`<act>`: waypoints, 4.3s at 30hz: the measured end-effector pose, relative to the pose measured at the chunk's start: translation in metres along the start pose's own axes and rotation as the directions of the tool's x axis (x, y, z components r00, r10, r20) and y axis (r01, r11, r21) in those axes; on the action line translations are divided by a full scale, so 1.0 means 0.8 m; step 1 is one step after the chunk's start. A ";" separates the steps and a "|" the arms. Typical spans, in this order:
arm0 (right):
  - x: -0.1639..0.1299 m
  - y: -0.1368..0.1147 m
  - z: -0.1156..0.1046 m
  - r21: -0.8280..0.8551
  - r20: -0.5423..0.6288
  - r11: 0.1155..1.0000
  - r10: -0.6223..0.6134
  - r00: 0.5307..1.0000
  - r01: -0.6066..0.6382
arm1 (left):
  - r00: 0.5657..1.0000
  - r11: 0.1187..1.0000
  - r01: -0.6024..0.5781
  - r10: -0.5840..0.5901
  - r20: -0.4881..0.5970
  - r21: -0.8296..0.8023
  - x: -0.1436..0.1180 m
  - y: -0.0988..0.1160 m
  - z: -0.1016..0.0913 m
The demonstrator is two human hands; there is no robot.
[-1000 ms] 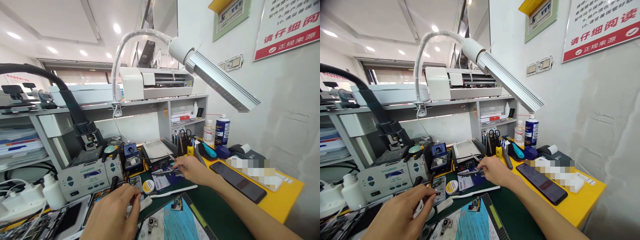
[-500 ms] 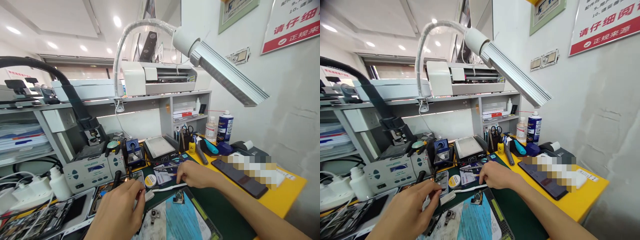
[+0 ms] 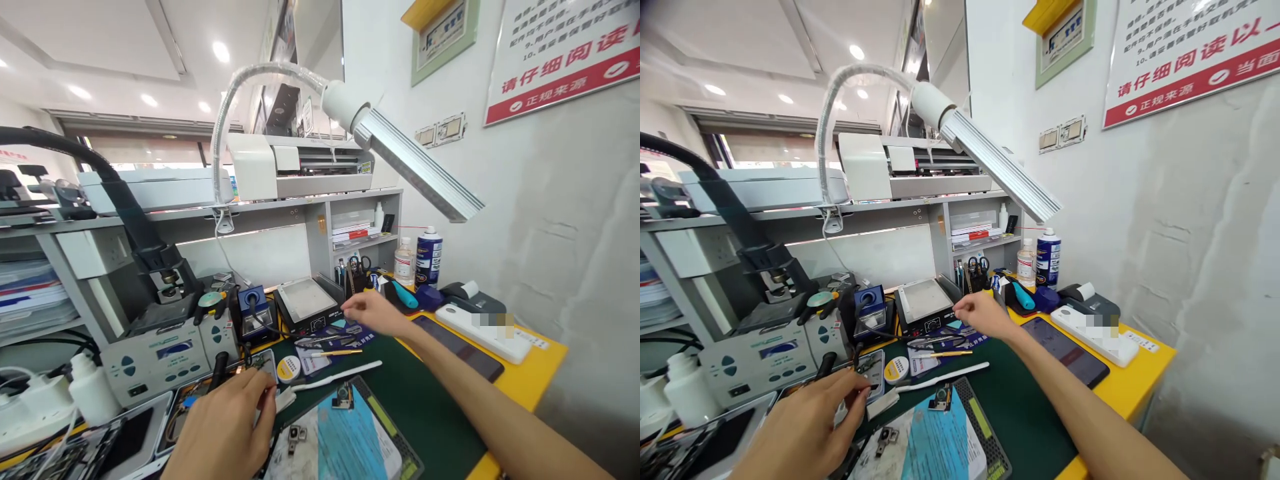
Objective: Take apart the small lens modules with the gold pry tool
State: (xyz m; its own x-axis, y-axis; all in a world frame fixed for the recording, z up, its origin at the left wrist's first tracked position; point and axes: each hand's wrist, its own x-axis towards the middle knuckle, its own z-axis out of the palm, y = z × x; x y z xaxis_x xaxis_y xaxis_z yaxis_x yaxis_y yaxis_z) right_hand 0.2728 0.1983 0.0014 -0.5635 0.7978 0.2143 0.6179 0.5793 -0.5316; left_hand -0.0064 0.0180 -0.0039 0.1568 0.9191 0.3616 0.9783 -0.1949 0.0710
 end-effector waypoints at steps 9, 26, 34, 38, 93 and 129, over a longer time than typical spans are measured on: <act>0.035 -0.018 0.054 -0.151 0.212 0.988 0.053 0.976 -0.021 | 0.995 0.994 -0.082 0.086 -0.047 0.066 0.001 0.007 0.013; 0.015 0.007 0.020 0.638 -0.009 0.749 0.237 0.971 -0.177 | 0.983 0.980 -0.139 0.154 -0.096 0.145 0.001 0.000 0.018; 0.017 -0.002 0.045 0.717 0.215 0.577 0.350 0.912 -0.391 | 0.979 0.978 -0.145 0.164 -0.120 0.152 0.001 -0.001 0.019; 0.019 -0.006 0.056 0.713 0.284 0.535 0.370 0.884 -0.453 | 0.980 0.975 -0.146 0.166 -0.111 0.168 0.001 -0.002 0.019; -0.067 -0.108 0.069 0.323 -0.157 0.864 -0.354 0.922 0.387 | 0.824 0.205 0.555 -0.268 0.499 -0.806 0.009 0.039 -0.006; -0.055 -0.118 0.062 0.868 0.396 0.310 0.038 0.917 -0.388 | 0.961 0.956 0.026 0.057 0.271 -0.293 -0.008 0.032 -0.009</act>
State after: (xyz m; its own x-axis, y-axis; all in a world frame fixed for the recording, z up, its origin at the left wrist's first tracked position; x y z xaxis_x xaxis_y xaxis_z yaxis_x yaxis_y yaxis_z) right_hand 0.2118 0.1004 0.0013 -0.7105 0.6879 -0.1483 -0.0656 -0.2745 -0.9593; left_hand 0.0170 0.0047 0.0021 0.2431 0.9648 0.0998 0.8991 -0.2628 0.3500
